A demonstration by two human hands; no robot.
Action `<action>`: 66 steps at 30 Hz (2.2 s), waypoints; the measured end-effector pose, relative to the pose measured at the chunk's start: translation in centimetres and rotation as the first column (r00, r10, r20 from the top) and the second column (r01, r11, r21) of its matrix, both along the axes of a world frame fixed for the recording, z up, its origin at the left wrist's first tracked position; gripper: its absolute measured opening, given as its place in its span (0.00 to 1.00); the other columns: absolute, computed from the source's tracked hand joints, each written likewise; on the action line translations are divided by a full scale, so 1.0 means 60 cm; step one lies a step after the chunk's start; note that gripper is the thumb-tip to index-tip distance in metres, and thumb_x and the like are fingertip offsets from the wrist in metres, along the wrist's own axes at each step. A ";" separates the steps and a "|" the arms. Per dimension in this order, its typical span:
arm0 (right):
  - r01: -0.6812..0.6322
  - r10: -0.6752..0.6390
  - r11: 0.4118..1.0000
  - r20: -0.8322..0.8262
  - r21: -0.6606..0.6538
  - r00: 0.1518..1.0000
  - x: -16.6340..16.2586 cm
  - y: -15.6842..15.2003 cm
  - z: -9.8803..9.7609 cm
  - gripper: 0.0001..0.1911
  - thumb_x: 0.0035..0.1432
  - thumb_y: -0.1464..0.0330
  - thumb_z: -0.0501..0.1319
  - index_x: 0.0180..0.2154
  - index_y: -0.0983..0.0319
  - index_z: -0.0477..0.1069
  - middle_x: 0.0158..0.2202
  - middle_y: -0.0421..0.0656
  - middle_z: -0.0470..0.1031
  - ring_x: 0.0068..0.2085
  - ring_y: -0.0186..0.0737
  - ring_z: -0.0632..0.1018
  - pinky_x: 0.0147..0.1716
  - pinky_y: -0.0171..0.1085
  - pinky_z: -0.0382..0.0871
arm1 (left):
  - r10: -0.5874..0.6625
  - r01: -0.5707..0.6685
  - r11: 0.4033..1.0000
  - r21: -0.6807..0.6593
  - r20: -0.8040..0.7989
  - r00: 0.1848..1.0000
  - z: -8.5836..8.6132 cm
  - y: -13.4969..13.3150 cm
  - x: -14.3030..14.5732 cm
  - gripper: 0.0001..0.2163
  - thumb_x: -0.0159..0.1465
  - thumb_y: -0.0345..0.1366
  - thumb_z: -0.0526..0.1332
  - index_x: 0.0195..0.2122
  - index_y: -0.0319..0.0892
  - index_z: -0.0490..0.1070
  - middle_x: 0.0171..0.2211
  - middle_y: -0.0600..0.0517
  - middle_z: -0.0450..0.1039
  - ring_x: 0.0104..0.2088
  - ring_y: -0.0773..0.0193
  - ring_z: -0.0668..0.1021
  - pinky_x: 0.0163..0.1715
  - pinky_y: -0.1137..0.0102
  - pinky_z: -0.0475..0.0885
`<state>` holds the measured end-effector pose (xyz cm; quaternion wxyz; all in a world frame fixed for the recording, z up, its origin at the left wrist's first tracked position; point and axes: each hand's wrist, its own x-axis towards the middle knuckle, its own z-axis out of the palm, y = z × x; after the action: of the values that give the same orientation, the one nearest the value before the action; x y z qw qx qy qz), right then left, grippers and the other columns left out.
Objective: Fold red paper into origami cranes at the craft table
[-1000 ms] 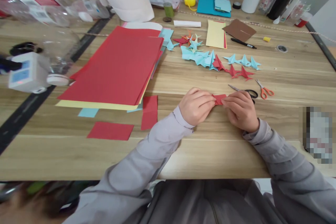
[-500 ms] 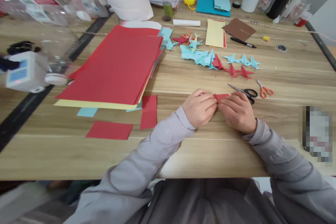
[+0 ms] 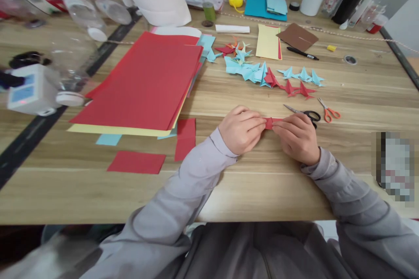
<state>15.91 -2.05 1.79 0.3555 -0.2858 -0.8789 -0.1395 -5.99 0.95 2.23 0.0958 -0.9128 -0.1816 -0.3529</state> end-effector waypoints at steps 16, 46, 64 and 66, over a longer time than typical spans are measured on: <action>-0.109 0.101 0.992 -0.118 -0.068 0.988 -0.002 -0.005 -0.002 0.12 0.60 0.76 0.59 0.45 0.59 0.73 0.40 0.44 0.82 0.40 0.41 0.79 0.40 0.43 0.71 | 0.036 -0.035 0.999 -0.023 0.082 0.996 -0.019 -0.004 0.019 0.06 0.64 0.31 0.58 0.36 0.40 0.75 0.37 0.49 0.82 0.39 0.60 0.81 0.38 0.64 0.71; -0.098 0.103 0.990 -0.041 0.105 0.994 -0.010 -0.024 -0.001 0.09 0.60 0.77 0.60 0.36 0.59 0.76 0.37 0.42 0.82 0.37 0.37 0.77 0.35 0.40 0.71 | 0.075 -0.067 0.995 -0.078 0.113 0.991 -0.023 0.005 0.012 0.11 0.67 0.29 0.54 0.33 0.43 0.75 0.35 0.48 0.81 0.39 0.61 0.79 0.40 0.61 0.69; -0.071 0.080 0.994 -0.108 0.084 0.991 -0.009 -0.019 -0.003 0.12 0.62 0.76 0.57 0.42 0.58 0.76 0.39 0.43 0.82 0.39 0.38 0.78 0.36 0.41 0.70 | 0.185 -0.185 0.983 -0.012 0.127 0.975 -0.019 0.004 -0.002 0.10 0.65 0.29 0.56 0.36 0.48 0.77 0.36 0.54 0.82 0.40 0.60 0.79 0.49 0.54 0.67; -0.068 0.078 0.995 -0.149 0.071 0.986 -0.009 -0.018 -0.004 0.12 0.62 0.76 0.57 0.43 0.58 0.76 0.39 0.44 0.82 0.39 0.39 0.78 0.35 0.41 0.69 | 0.189 -0.190 0.982 -0.006 0.119 0.975 -0.019 0.005 -0.001 0.10 0.64 0.29 0.56 0.37 0.48 0.77 0.36 0.54 0.82 0.40 0.59 0.79 0.48 0.53 0.67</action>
<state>15.34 -3.14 1.58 0.4354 -0.2512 -0.8542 -0.1328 -6.07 1.25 1.12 0.1203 -0.8683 -0.2725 -0.3966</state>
